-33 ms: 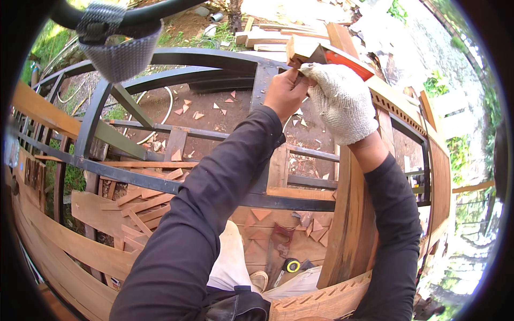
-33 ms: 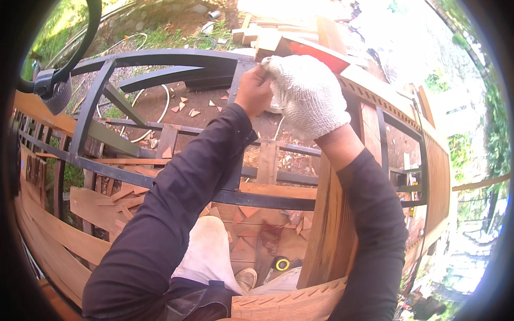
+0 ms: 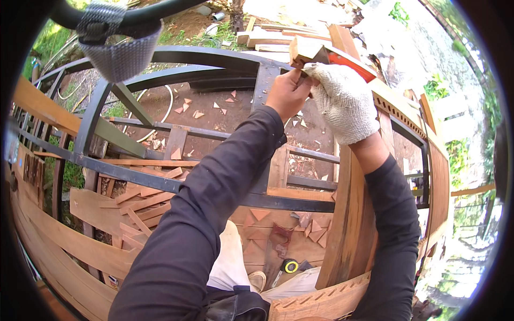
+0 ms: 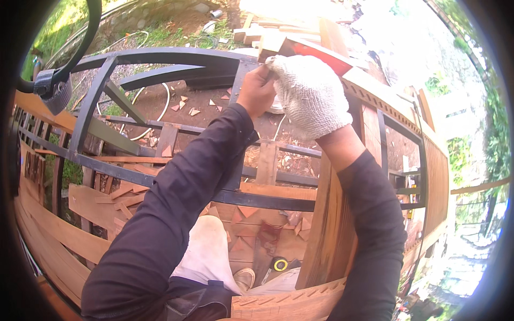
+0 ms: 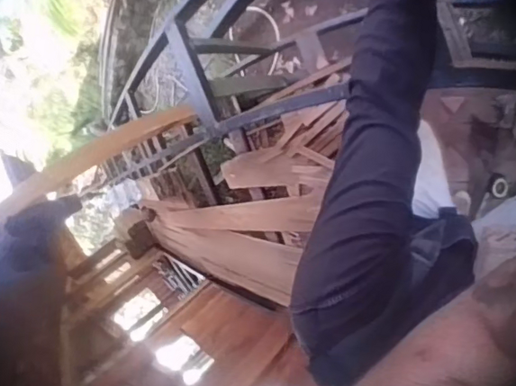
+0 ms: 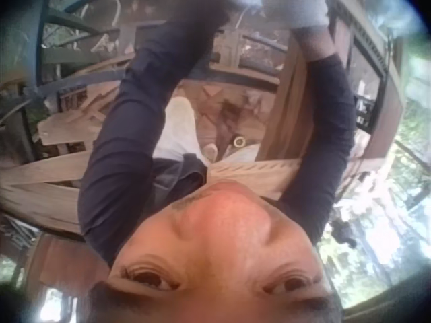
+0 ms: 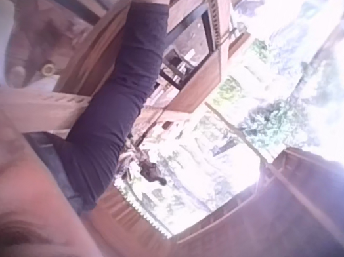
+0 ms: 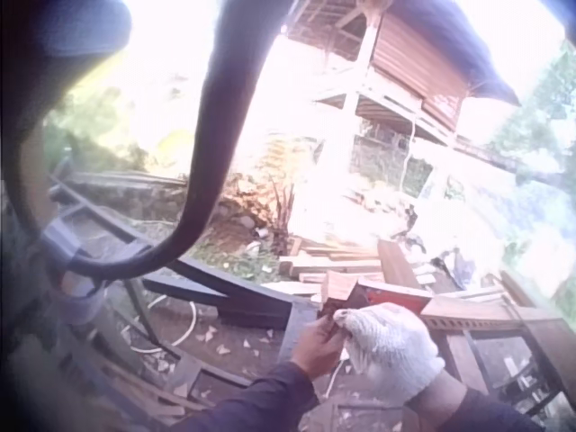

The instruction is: The person measures and marks wooden planks using a try square and pencil, then positions and secures them onto a metal frame. The person also uses a hand saw to cut wood and a power drill to fasten components.

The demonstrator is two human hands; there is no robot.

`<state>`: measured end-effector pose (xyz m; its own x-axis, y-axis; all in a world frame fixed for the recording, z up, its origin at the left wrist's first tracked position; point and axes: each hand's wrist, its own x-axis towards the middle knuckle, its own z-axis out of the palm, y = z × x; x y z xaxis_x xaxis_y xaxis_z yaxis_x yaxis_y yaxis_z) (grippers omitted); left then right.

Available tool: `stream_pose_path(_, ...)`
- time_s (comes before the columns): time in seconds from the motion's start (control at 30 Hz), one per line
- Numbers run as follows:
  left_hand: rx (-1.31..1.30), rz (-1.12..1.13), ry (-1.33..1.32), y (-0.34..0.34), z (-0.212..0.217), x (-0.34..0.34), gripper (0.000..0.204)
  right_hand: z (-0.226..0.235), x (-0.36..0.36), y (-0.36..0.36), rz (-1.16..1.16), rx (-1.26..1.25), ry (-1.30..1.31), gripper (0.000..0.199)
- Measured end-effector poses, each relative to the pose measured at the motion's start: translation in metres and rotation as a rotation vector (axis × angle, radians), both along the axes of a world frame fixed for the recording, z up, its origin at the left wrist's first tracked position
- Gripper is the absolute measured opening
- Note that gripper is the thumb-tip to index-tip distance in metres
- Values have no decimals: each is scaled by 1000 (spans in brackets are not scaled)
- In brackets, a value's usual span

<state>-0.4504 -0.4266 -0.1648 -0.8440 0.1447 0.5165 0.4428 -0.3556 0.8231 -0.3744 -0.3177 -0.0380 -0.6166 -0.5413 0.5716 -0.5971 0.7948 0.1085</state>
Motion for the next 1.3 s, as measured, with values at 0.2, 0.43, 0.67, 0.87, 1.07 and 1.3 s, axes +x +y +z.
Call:
stream_pose_path(0.2,-32,13,-10,-7,7,-5,21,-2,-11,0,-39,62,-3,36)
stream_pose_path(0.43,-5,6,-17,-5,5,-7,22,2,-7,-7,-82,166,65,38)
stream_pose_path(0.67,28,3,-5,-1,6,-5,22,14,-3,-14,-103,205,265,40)
stream_pose_path(0.87,9,-78,-78,-7,6,-7,21,26,-3,-12,-4,-37,222,25)
stream_pose_path(1.07,8,7,21,-1,5,-8,21,1,-10,-4,11,-26,-16,32)
stream_pose_path(1.3,44,-115,-118,-7,8,-6,21,25,-6,5,79,-360,209,27)
